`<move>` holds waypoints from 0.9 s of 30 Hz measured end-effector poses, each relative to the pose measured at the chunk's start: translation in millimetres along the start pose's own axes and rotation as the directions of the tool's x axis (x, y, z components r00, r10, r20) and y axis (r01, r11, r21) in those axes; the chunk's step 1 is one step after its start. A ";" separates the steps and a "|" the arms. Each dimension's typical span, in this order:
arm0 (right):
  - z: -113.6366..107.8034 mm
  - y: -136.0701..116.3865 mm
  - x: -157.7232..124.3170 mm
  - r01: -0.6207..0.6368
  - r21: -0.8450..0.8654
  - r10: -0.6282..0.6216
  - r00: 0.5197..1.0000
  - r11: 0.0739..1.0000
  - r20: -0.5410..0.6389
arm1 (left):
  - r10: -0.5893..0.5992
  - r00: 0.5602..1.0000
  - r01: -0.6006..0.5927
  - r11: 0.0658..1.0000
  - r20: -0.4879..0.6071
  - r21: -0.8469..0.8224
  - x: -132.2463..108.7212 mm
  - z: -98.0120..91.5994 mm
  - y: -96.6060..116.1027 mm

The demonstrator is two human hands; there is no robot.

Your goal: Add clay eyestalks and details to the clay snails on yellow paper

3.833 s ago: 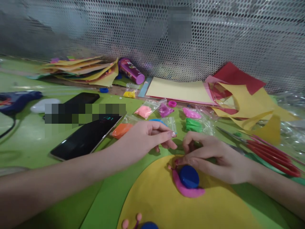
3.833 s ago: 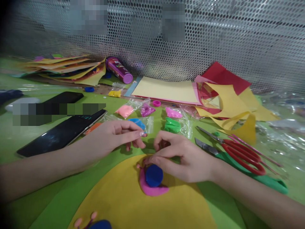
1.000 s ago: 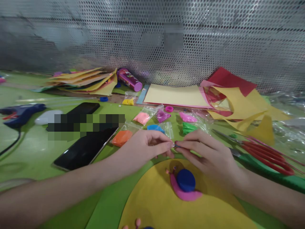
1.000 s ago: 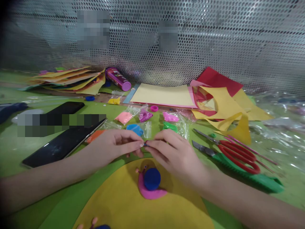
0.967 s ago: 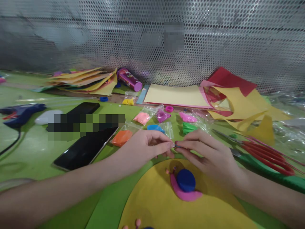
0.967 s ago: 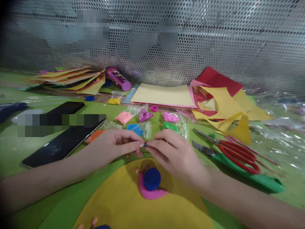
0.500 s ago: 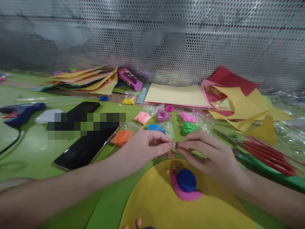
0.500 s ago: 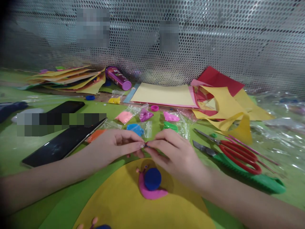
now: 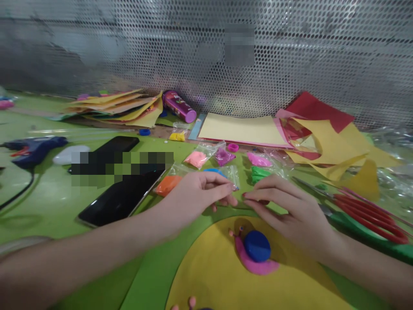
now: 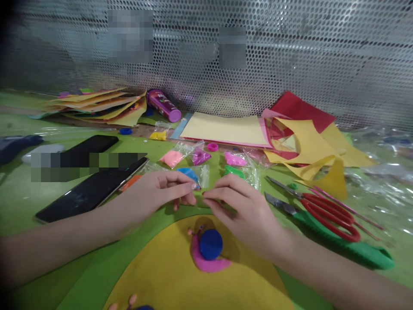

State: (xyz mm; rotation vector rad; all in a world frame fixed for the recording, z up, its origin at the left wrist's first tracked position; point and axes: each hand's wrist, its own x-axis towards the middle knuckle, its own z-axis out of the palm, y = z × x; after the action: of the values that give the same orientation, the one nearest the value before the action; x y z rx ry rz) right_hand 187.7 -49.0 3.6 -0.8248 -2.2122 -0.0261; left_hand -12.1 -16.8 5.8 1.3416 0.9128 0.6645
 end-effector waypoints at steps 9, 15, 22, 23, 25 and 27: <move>-4.0 -4.4 6.3 0.006 0.119 -0.026 0.986 0.993 0.167 | -0.024 0.996 0.013 0.992 -0.089 -0.122 3.4 -0.8 -2.3; -6.8 -7.2 18.5 -0.051 0.214 -0.030 0.933 0.975 0.358 | -0.050 0.993 0.032 0.985 -0.105 -0.171 4.1 -0.7 1.5; -3.8 -9.5 19.5 -0.067 0.092 0.012 0.869 0.994 0.495 | 0.011 0.997 -0.022 0.992 -0.082 -0.127 6.8 -3.1 -1.8; -3.5 -10.1 19.9 -0.064 0.082 0.014 0.868 0.995 0.496 | 0.024 0.996 -0.034 0.993 -0.085 -0.115 7.5 -3.3 -2.8; -3.4 -11.9 22.9 -0.050 0.062 0.011 0.856 0.997 0.517 | 0.043 0.995 -0.052 0.993 -0.094 -0.106 8.8 -3.6 -4.3; -3.8 -14.2 28.2 -0.025 0.020 0.011 0.857 0.999 0.515 | 0.042 0.994 -0.053 0.992 -0.096 -0.116 9.4 -3.8 -5.2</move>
State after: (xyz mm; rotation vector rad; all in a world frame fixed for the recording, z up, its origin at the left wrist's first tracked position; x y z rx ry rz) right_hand 167.9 -45.6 28.3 -0.9171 -2.6984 0.2638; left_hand -11.0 -7.6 -0.8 1.2376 0.9043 0.8120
